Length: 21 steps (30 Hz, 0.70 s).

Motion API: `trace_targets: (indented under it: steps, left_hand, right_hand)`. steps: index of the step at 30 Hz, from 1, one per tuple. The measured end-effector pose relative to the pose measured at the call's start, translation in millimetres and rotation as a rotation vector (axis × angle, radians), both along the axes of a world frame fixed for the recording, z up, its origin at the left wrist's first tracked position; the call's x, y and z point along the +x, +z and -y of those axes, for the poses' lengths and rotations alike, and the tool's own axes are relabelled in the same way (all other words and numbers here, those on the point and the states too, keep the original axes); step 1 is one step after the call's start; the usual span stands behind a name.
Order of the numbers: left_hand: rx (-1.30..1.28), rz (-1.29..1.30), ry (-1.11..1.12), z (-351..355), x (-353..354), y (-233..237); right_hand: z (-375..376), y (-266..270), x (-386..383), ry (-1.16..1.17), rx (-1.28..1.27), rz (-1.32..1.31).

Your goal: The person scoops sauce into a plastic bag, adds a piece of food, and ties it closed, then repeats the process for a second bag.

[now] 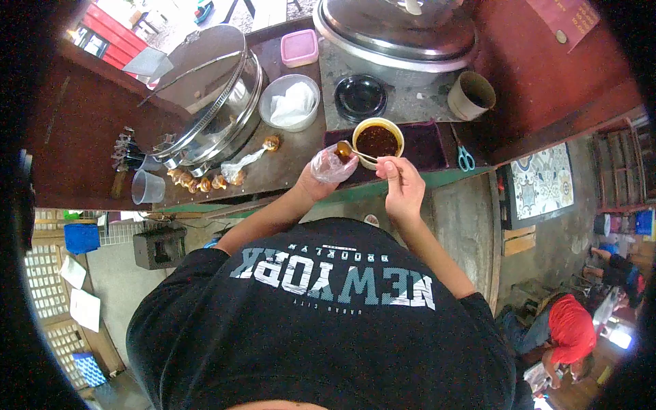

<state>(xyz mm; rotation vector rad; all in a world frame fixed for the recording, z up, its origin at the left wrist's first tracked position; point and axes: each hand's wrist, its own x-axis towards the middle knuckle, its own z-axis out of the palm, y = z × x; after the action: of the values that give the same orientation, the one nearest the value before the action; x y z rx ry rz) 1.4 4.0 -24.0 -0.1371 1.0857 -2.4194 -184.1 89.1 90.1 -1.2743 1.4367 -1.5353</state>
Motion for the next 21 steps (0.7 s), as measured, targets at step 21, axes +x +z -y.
trace_targets:
  steps: [21]
  left_hand:
    - [-0.849, 0.537, 0.394, -7.8, 6.9, 54.7]
  right_hand:
    - [7.1, 23.0, -5.6, -0.325, -0.253, -0.65]
